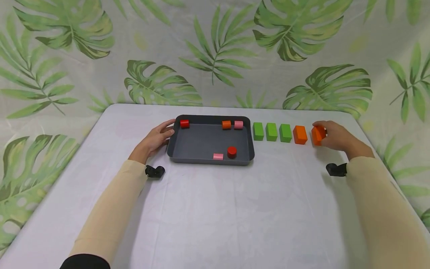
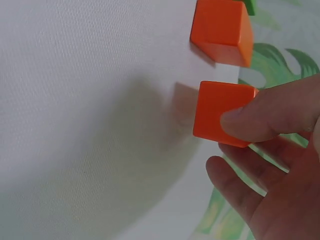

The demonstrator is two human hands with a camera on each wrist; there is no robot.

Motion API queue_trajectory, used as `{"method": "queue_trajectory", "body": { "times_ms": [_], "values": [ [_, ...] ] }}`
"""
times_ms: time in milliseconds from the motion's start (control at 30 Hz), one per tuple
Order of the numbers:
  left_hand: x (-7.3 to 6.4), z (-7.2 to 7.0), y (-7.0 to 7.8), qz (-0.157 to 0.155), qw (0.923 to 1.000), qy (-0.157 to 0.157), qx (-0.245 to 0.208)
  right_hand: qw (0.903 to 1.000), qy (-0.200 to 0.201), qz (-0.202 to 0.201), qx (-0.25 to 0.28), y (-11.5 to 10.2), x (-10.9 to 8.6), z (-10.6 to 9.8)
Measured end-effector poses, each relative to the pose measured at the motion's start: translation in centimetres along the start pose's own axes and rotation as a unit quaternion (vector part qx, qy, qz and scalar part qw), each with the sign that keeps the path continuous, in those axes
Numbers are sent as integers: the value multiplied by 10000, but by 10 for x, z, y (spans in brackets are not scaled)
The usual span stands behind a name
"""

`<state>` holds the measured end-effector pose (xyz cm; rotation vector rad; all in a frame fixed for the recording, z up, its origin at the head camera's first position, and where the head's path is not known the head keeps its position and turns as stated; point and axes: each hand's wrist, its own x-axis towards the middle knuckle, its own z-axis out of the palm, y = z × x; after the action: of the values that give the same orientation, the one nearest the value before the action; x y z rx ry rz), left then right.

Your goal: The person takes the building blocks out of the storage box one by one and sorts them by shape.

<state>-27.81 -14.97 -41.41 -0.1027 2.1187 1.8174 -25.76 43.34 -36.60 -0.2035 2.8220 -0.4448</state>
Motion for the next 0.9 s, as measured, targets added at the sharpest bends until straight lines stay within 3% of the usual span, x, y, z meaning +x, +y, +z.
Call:
{"method": "queue_trajectory", "body": {
  "times_ms": [900],
  "values": [
    [-1, 0, 0, 0, 10000, -22, 0, 9994, -202, 96, 256, -1, 10, 5]
  ]
}}
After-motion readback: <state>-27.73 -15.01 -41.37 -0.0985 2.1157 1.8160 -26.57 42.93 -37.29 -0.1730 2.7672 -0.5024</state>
